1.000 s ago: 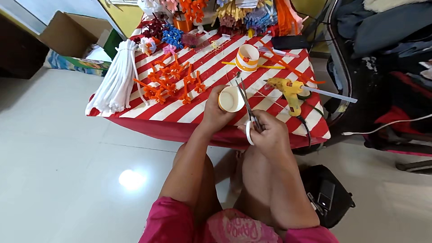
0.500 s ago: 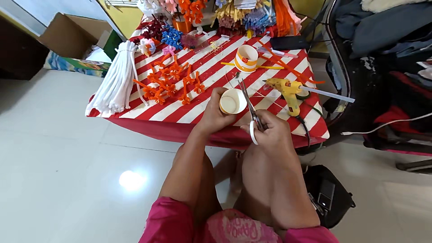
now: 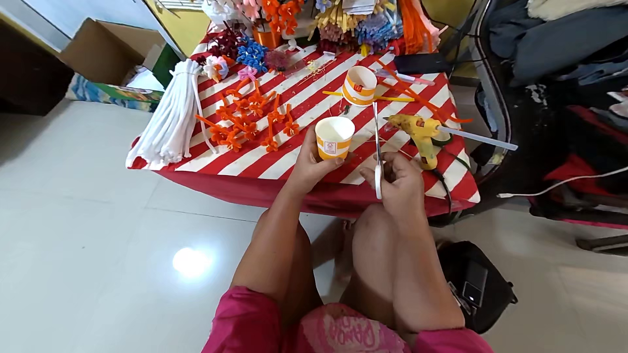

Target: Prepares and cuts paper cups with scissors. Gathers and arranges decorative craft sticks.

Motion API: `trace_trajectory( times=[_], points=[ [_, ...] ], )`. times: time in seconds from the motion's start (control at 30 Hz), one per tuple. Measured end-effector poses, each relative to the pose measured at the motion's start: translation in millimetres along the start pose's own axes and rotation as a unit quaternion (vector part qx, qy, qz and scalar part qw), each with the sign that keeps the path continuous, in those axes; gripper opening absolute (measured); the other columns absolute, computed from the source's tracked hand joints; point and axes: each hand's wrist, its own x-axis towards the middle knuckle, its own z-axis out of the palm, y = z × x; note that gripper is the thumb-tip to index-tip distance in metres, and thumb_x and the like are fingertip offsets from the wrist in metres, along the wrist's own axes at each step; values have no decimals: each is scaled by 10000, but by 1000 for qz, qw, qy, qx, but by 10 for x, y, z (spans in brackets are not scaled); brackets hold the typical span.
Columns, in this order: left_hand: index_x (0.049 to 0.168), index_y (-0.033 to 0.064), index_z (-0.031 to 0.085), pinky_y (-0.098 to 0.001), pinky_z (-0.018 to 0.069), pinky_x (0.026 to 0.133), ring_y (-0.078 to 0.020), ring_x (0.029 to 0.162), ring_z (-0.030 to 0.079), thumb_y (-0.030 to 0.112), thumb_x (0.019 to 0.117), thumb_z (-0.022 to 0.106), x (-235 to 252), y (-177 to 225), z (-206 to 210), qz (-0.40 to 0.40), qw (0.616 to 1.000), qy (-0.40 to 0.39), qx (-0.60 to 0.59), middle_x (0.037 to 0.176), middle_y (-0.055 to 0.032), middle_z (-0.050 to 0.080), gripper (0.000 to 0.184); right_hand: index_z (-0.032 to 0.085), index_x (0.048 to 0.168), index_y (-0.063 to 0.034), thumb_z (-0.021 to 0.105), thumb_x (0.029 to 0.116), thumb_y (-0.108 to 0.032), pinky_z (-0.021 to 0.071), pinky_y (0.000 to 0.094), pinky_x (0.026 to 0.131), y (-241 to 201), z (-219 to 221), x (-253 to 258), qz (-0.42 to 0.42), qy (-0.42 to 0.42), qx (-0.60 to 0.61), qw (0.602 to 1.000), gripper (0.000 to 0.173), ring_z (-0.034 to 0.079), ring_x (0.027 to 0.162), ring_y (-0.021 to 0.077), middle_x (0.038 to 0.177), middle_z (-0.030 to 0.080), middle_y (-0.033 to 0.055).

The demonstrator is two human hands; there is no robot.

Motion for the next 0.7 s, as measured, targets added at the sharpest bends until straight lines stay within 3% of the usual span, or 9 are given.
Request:
trace_trajectory(
  times=[0.13, 0.23, 0.3, 0.4, 0.47, 0.57, 0.7],
  points=[
    [1354, 153, 484, -395, 609, 880, -209, 988, 718, 301, 867, 783, 5, -12, -32, -66, 981, -39, -177, 1193, -89, 683, 591, 618, 1177, -4, 753, 866, -126, 525, 157, 614, 8, -10, 19, 10, -5, 111, 994, 360, 587, 643, 1, 790, 610, -33],
    [1310, 139, 550, -353, 609, 841, -206, 967, 722, 434, 909, 746, 10, -40, -39, -75, 966, -60, -241, 1180, -113, 698, 535, 587, 1247, -1, 671, 898, -47, 548, 166, 667, 17, -10, 30, -6, -31, 166, 986, 362, 628, 726, 15, 871, 655, -19],
    [1276, 135, 605, -338, 606, 824, -198, 959, 720, 422, 920, 726, 12, -51, -33, -74, 956, -72, -275, 1191, -116, 696, 473, 595, 1238, -11, 664, 904, -48, 548, 171, 661, 37, -12, 38, -14, -49, 177, 983, 344, 627, 718, 18, 862, 659, -21],
    [1229, 138, 634, -349, 612, 814, -184, 934, 725, 280, 893, 741, 10, -55, -23, -58, 953, -70, -288, 1134, -91, 714, 380, 597, 1237, -15, 663, 906, -49, 549, 177, 660, 54, -15, 34, -26, -74, 193, 978, 339, 627, 715, 19, 857, 656, -30],
    [1264, 146, 580, -357, 617, 814, -182, 932, 721, 199, 862, 779, 4, -39, -1, -42, 967, -50, -248, 1150, -80, 699, 452, 602, 1236, -9, 677, 898, -56, 551, 171, 678, 52, -24, 28, -37, -93, 188, 977, 349, 629, 733, 9, 878, 667, -32],
    [1363, 169, 454, -367, 620, 858, -161, 978, 714, 115, 785, 844, -14, 3, 60, -3, 996, 30, -78, 1160, -30, 686, 700, 607, 1243, -5, 728, 873, -126, 529, 161, 709, 65, -29, 19, -61, -121, 141, 981, 408, 613, 784, 0, 925, 660, -20],
    [1310, 57, 510, -276, 567, 970, -61, 1101, 652, 48, 674, 897, -7, 38, 96, 134, 967, 95, 194, 1197, 0, 656, 745, 601, 1205, -36, 765, 827, -218, 519, 166, 770, 31, -53, -2, -66, -123, 58, 989, 451, 609, 849, -13, 963, 654, -18]
  ],
)
